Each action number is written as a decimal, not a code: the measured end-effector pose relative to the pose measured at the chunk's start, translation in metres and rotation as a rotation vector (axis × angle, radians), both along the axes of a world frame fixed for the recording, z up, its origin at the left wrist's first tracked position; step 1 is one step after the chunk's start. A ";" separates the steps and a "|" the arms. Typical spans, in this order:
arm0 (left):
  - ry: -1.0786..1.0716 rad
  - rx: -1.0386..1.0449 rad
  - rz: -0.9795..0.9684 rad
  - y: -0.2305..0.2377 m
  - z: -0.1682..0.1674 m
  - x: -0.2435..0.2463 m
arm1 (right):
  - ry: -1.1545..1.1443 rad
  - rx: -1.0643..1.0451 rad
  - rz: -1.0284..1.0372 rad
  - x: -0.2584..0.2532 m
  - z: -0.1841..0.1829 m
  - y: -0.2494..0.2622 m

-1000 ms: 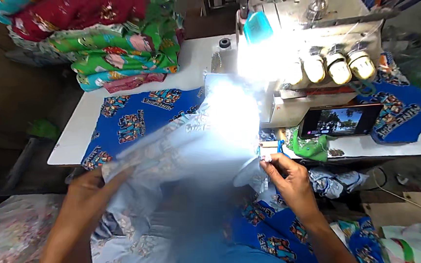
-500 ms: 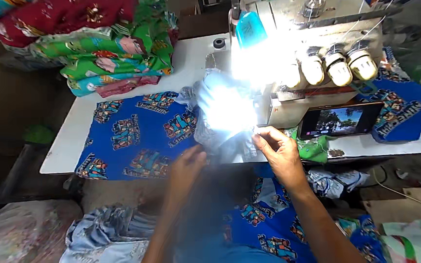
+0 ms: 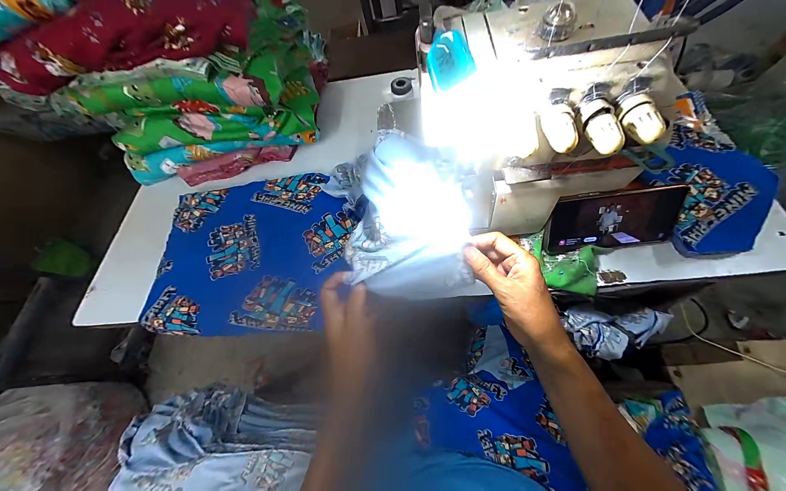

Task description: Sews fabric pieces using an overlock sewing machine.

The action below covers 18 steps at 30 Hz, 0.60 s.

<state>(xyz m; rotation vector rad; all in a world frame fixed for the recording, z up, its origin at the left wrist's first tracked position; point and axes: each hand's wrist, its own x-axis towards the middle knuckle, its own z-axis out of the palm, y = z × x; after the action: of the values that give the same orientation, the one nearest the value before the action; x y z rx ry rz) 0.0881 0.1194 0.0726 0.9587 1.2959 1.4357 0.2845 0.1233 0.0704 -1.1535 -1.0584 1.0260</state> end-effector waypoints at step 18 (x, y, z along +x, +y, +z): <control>0.190 0.163 -0.165 -0.024 -0.006 -0.013 | -0.088 0.099 -0.044 -0.018 0.000 -0.008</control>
<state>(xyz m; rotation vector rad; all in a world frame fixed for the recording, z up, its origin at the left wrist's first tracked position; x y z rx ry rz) 0.0752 0.0956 0.0665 1.3067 1.2162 1.3630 0.2669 0.1151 0.0706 -1.1448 -1.1355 0.8858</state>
